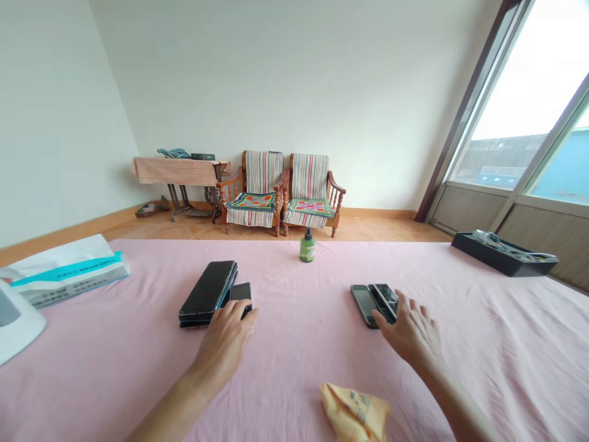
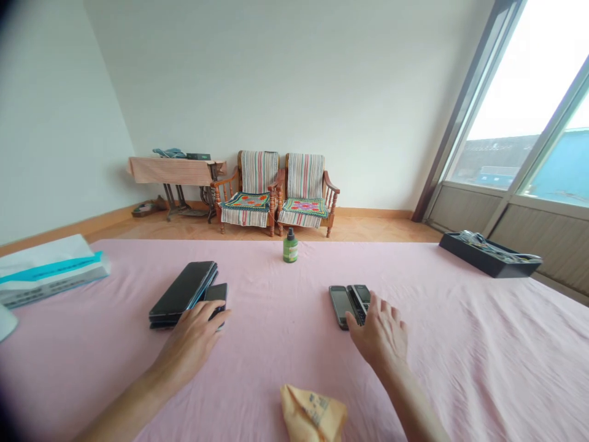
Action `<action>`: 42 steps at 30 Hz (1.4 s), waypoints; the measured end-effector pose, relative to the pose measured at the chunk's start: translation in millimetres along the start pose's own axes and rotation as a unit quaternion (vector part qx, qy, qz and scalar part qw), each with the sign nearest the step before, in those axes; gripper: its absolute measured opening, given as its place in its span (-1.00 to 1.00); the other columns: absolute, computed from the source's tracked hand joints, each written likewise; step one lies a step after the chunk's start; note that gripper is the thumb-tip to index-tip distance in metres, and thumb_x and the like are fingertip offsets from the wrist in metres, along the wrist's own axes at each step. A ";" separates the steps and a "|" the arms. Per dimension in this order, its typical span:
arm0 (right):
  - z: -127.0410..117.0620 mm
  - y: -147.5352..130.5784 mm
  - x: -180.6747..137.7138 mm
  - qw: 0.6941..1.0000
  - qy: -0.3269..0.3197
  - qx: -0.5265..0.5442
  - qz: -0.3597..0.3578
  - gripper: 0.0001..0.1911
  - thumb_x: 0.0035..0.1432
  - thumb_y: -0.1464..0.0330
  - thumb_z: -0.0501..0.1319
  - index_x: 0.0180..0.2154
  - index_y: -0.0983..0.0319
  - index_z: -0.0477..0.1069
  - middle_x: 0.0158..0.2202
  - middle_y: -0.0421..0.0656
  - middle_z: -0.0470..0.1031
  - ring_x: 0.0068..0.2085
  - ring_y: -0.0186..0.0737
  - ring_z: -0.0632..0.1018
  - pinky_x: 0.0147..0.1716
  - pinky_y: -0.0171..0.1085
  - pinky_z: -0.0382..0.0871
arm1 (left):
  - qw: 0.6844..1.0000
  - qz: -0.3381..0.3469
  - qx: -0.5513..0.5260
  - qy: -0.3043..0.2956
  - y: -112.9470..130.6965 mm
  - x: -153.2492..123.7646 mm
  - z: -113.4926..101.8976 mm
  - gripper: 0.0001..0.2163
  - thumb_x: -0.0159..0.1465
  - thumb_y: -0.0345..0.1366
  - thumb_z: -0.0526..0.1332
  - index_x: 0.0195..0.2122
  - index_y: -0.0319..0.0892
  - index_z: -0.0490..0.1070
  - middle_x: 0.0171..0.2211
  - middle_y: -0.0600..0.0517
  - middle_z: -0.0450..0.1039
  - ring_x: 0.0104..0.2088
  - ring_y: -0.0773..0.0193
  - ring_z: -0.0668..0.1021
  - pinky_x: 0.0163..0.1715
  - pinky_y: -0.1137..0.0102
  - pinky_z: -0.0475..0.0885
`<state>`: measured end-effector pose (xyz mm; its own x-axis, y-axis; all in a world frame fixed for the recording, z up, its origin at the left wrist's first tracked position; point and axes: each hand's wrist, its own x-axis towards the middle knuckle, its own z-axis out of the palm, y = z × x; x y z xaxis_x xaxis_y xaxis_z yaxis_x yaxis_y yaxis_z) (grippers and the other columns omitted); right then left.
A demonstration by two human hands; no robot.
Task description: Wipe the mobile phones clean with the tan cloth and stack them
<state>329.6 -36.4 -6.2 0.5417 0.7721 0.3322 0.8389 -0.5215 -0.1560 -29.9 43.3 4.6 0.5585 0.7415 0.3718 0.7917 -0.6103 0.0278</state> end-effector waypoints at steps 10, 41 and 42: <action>14.4 13.2 13.4 0.997 -0.055 0.056 0.025 -0.35 0.15 0.20 0.04 0.16 0.51 0.10 -0.08 0.19 0.47 -0.06 0.11 0.48 -0.08 -0.11 0.26 | 0.994 0.012 -0.011 0.110 -7.7 1.0 9.7 -0.64 0.20 -0.43 0.13 0.04 -0.16 0.34 0.01 -0.15 0.36 0.01 0.00 0.39 -0.05 0.11 0.29; 24.7 -45.1 21.2 0.926 -0.173 0.334 -0.024 -0.72 -0.02 0.21 0.19 -0.62 0.24 0.41 -0.68 -0.20 0.43 -0.53 -0.25 0.48 -0.58 -0.38 0.16 | 0.673 -0.279 -0.675 -0.120 121.1 61.0 19.8 -0.60 0.14 -0.46 0.17 0.04 -0.25 0.28 0.09 -0.23 0.35 -0.03 0.13 0.50 -0.33 0.45 0.44; 24.7 -46.1 21.2 0.922 -0.179 0.344 -0.018 -0.72 -0.02 0.21 0.20 -0.63 0.24 0.40 -0.69 -0.20 0.42 -0.54 -0.26 0.47 -0.58 -0.38 0.16 | 0.668 -0.281 -0.679 -0.117 121.4 60.1 18.4 -0.59 0.13 -0.47 0.17 0.04 -0.25 0.28 0.10 -0.23 0.33 -0.02 0.13 0.49 -0.31 0.45 0.44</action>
<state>303.7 12.9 -15.0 0.3919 0.9191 0.0405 0.6252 -0.2338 -0.7446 104.4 18.9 13.3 0.4167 0.8863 -0.2020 0.0274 0.2099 0.9773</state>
